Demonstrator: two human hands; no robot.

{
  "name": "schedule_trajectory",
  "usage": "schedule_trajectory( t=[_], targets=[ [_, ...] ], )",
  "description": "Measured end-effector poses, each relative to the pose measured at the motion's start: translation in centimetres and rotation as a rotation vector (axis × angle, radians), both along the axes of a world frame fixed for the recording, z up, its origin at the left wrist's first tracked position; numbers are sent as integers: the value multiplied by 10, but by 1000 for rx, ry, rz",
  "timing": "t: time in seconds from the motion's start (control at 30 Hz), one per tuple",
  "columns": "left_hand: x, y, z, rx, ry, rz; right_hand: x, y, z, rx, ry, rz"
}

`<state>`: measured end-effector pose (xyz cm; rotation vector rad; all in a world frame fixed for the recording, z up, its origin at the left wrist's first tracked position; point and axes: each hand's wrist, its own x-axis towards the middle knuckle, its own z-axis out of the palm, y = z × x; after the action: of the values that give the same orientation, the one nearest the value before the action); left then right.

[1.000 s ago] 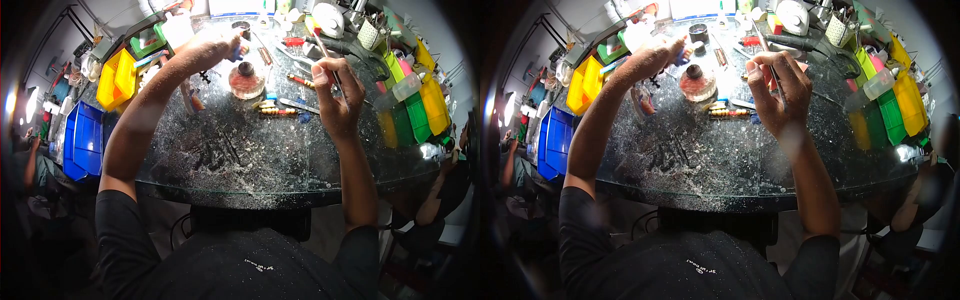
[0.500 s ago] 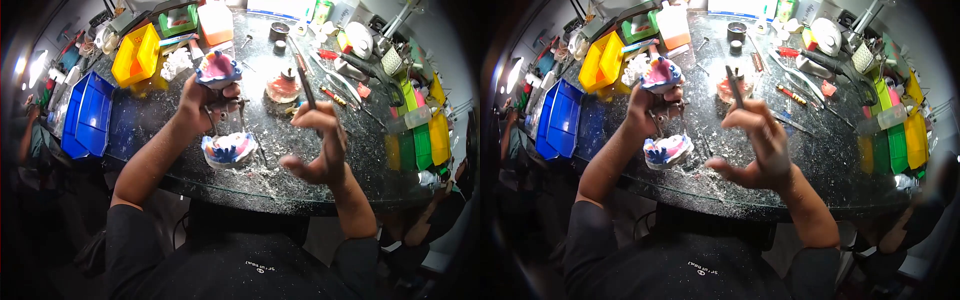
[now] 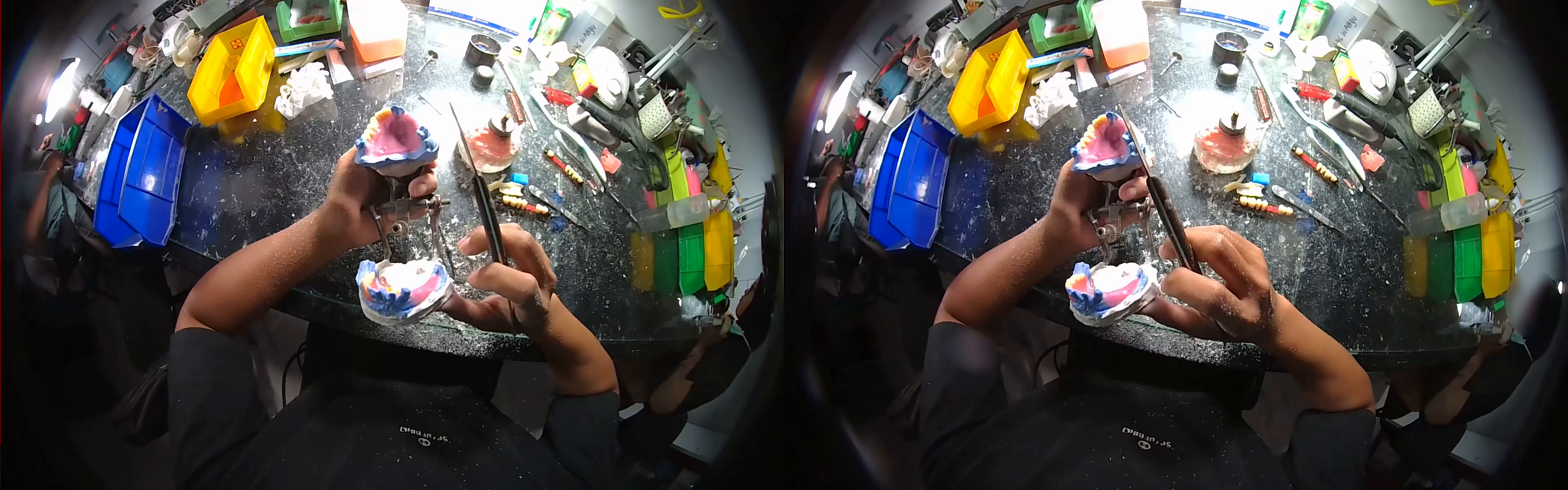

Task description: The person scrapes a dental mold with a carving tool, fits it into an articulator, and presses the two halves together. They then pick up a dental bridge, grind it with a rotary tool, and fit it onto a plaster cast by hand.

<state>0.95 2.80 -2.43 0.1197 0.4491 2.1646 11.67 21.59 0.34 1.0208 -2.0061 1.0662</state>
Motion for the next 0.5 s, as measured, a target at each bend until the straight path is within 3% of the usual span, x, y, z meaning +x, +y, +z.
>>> schedule_trajectory(
  t=[0.5],
  targets=[
    [0, -1, -4, -26, 19, -36, 4, -1, 5, 11, -4, -23]
  ],
)
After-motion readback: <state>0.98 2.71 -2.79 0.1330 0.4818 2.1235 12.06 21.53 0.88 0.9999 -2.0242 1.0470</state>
